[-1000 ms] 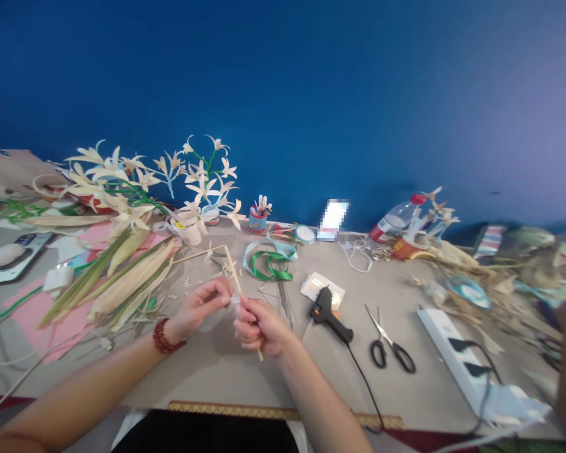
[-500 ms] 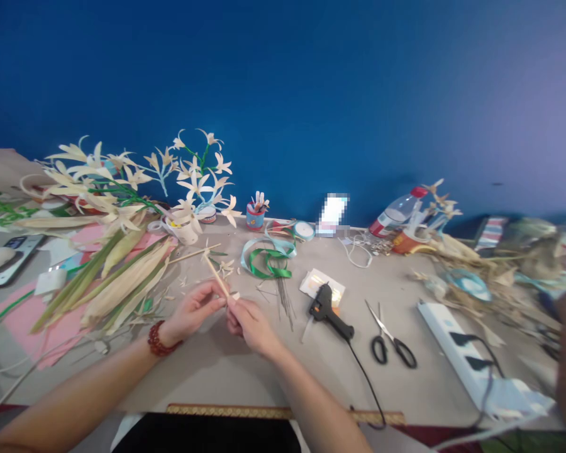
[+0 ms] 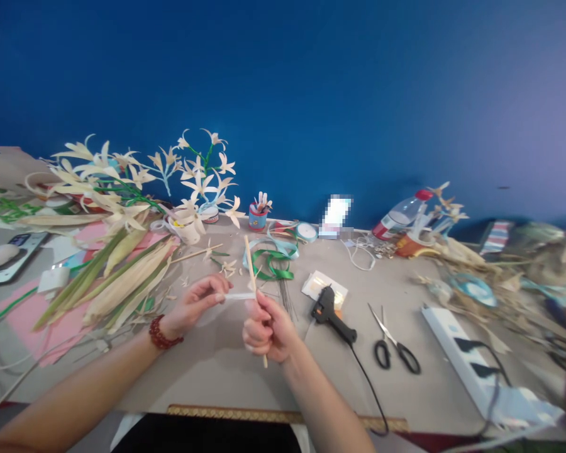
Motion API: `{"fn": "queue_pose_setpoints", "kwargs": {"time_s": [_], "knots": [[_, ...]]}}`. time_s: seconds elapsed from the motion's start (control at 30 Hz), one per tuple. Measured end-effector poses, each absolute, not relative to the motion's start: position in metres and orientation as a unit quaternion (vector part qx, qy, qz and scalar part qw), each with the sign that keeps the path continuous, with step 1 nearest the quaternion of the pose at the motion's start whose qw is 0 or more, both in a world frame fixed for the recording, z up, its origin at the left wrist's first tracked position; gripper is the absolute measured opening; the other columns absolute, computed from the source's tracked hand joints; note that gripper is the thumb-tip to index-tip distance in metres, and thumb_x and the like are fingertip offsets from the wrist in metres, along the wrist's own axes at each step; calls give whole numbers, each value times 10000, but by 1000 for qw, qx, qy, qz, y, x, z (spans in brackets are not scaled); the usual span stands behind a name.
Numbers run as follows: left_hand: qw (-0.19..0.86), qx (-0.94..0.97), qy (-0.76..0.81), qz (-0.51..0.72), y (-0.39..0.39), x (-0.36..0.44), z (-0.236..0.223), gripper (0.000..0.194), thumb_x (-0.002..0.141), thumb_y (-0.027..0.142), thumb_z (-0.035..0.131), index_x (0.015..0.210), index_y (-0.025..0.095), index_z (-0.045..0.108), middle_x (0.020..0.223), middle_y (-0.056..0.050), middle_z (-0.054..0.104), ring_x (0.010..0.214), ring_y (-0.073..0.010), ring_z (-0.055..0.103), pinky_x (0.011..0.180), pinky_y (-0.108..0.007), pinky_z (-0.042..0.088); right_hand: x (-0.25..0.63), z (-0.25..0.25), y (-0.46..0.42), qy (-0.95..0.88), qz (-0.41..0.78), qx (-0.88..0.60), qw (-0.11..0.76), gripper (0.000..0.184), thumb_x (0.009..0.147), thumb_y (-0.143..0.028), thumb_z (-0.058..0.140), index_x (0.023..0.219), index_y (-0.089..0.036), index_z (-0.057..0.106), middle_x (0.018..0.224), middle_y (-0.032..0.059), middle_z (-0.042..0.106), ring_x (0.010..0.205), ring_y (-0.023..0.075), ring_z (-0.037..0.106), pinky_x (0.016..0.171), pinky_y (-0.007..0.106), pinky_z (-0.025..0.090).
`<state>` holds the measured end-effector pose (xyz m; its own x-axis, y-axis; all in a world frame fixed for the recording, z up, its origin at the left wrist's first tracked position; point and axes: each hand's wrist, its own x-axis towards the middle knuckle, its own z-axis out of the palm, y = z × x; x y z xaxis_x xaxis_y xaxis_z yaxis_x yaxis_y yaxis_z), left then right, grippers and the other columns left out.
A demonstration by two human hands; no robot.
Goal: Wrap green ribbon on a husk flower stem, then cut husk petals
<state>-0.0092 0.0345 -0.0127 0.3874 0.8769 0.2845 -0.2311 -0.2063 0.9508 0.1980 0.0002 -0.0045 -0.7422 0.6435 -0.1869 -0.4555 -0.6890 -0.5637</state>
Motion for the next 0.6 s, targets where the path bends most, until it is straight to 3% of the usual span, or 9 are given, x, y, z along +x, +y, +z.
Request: {"fn": "queue_pose_setpoints", "kwargs": {"time_s": [0.13, 0.23, 0.4, 0.5, 0.6], "knots": [[602, 576, 253, 491, 34, -7, -18, 117, 846, 263, 642, 784, 168, 613, 784, -29, 563, 883, -185, 547, 810, -306, 411, 203, -7, 0, -272, 879, -213, 327, 559, 872, -667, 392, 585, -242, 172, 341, -140, 110, 298, 40, -4, 279, 131, 97], [619, 544, 243, 511, 34, -5, -20, 101, 848, 255, 640, 797, 172, 610, 781, -21, 561, 844, -170, 553, 787, -297, 413, 199, -1, 2, -327, 847, -222, 356, 552, 858, -702, 386, 589, -236, 266, 383, -130, 178, 341, 49, 34, 311, 151, 103], [591, 548, 273, 526, 30, 0, -18, 126, 829, 272, 660, 776, 164, 621, 797, -30, 591, 803, -163, 560, 752, -284, 428, 175, -2, 1, -550, 632, -371, 401, 481, 814, -654, 546, 671, -204, 456, 538, -62, 373, 465, 87, 278, 434, 204, 227], [558, 579, 300, 513, 28, 1, -17, 133, 824, 282, 662, 769, 164, 636, 797, -38, 615, 780, -168, 564, 747, -290, 438, 163, -13, -1, -626, 510, -435, 399, 522, 873, -638, 457, 593, -197, 451, 561, -20, 429, 552, 125, 380, 533, 249, 297], [529, 611, 310, 501, 26, 2, -18, 109, 835, 263, 649, 787, 165, 639, 803, -43, 620, 782, -170, 561, 760, -296, 439, 160, -20, -2, -610, 517, -448, 399, 558, 911, -633, 368, 564, -200, 432, 520, -21, 412, 517, 123, 373, 518, 256, 295]]}}
